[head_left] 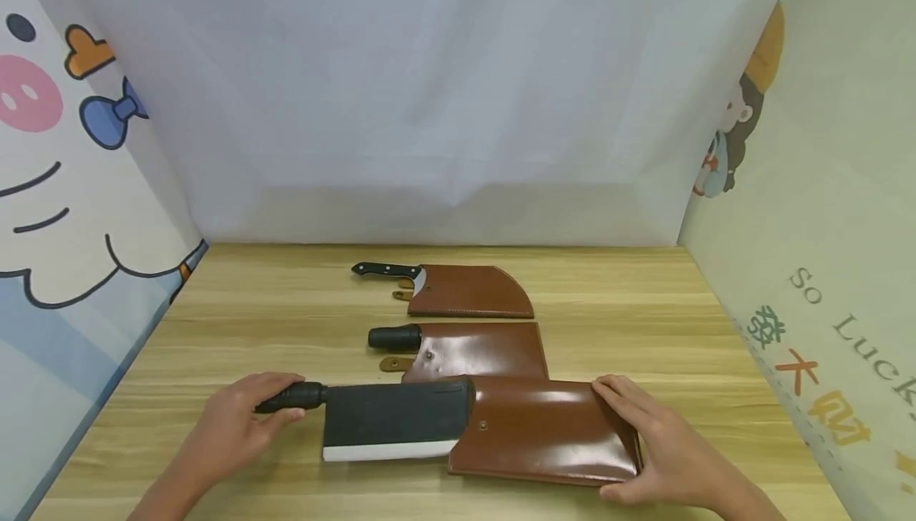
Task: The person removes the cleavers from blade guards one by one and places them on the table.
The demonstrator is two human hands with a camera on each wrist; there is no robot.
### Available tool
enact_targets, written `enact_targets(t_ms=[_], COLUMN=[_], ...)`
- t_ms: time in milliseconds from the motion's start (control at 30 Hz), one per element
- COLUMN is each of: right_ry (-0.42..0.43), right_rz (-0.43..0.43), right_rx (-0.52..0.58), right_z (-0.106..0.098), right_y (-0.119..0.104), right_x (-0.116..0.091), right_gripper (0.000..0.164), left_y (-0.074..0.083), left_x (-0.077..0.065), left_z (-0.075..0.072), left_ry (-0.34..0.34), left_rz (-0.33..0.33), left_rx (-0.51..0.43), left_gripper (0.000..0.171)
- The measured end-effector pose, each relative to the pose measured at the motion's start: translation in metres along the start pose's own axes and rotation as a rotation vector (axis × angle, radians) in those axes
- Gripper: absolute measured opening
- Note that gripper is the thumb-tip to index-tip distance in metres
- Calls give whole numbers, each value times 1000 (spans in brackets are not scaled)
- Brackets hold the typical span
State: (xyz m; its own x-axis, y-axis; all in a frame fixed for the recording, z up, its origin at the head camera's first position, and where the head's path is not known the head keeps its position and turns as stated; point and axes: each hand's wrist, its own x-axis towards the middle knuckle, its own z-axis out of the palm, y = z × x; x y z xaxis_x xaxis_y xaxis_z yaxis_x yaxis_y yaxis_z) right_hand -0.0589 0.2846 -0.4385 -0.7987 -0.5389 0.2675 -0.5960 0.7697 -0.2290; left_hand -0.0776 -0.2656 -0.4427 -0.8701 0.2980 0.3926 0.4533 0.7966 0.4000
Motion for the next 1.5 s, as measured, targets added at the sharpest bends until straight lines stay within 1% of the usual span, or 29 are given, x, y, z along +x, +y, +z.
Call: enact_targets(t_ms=[267, 433, 567, 733, 867, 1000, 1133, 1367, 1500], right_ry=[-10, -20, -23, -17, -21, -47, -61, -87, -104], right_rz=[-12, 8, 29, 39, 40, 45, 43, 25, 22], right_rx=[12, 15, 21, 7, 5, 26, 38, 52, 47], right_z=[-6, -12, -15, -16, -18, -18, -16, -12, -9], right_y=[7, 7, 9, 12, 14, 16, 17, 19, 19], right_x=[-6, -9, -12, -17, -20, -21, -22, -24, -23], right_gripper=[121, 119, 120, 120, 118, 116, 115, 111, 111], left_y=[-6, -13, -17, -21, -24, -27, -30, -35, -37], left_x=[-1, -4, -6, -10, -14, -19, -22, -27, -27], left_z=[-8, -12, -14, -16, -14, -10, -6, 0, 1], left_ry=[-25, -34, -39, -70, -104, -141, -154, -167, -211], left_rz=[0, -12, -4, -4, -18, -47, -55, -43, -74], left_rx=[6, 12, 8, 11, 13, 2, -4, 13, -4], left_gripper=[42, 43, 41, 41, 43, 43, 40, 40, 41])
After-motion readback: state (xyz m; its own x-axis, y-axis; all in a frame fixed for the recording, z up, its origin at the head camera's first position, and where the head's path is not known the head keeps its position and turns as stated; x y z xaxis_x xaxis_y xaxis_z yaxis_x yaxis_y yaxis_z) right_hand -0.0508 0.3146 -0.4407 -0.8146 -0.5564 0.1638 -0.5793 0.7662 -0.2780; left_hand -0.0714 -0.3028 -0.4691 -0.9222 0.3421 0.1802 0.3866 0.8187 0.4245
